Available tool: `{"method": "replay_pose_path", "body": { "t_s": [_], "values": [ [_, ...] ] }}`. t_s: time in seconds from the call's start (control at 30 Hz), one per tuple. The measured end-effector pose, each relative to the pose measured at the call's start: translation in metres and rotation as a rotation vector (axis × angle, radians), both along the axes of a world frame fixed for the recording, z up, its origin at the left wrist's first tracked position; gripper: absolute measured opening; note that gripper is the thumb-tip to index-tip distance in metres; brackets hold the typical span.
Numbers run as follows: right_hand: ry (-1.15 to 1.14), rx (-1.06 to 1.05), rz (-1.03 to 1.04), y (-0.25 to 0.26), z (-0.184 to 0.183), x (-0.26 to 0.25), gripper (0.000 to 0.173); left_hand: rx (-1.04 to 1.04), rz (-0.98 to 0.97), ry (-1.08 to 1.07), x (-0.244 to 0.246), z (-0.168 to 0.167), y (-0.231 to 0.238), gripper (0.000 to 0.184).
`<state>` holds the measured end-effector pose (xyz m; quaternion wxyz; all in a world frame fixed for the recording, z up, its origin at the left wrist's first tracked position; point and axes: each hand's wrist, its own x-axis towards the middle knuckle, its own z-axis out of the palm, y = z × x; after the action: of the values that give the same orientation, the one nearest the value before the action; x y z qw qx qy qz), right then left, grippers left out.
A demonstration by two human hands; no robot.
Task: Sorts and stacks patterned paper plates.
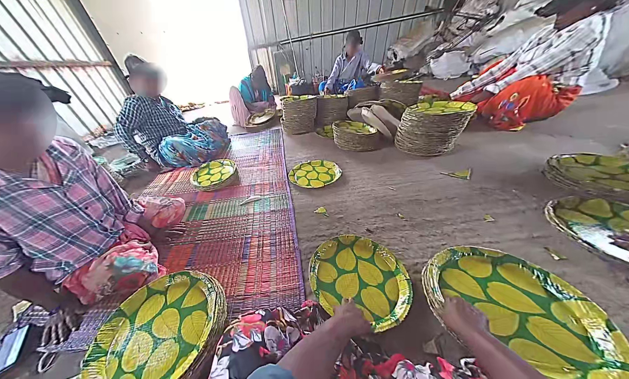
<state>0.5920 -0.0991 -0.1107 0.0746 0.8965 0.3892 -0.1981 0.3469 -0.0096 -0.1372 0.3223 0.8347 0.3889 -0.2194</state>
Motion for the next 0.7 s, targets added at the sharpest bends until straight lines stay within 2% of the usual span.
{"method": "replay_pose_path", "body": {
  "t_s": [0.13,0.23,0.33,0.4,0.47,0.53,0.6,0.67,0.7],
  "values": [
    [-0.032,0.086,0.027,0.0,0.0,0.01,0.045,-0.014,0.015,-0.047,-0.001,0.006,0.007,0.053],
    [-0.065,0.207,0.005,-0.001,0.016,0.0,0.039,0.136,0.161,-0.314,0.003,0.019,0.01,0.057],
    [-0.182,0.508,0.124,-0.002,0.031,-0.01,0.03,0.47,0.279,-0.642,0.009,0.035,0.013,0.059],
    [-0.274,0.754,0.365,-0.002,0.026,-0.019,0.024,0.819,0.305,-0.889,0.01,0.038,0.021,0.056],
    [-0.29,0.899,0.648,0.001,0.009,-0.034,0.022,1.004,0.282,-0.995,0.011,0.044,0.032,0.053],
    [-0.17,0.868,0.872,0.004,-0.012,-0.052,0.022,0.882,0.228,-0.89,0.008,0.05,0.036,0.05],
    [0.014,0.678,1.052,0.01,-0.03,-0.054,0.018,0.512,0.145,-0.545,0.006,0.041,0.037,0.055],
    [0.163,0.376,1.074,0.015,-0.041,-0.041,0.021,0.184,0.067,-0.205,0.004,0.005,0.031,0.07],
    [0.174,0.331,1.009,0.016,-0.045,-0.033,0.027,0.084,0.029,-0.099,0.0,-0.01,0.025,0.08]
  ]
}}
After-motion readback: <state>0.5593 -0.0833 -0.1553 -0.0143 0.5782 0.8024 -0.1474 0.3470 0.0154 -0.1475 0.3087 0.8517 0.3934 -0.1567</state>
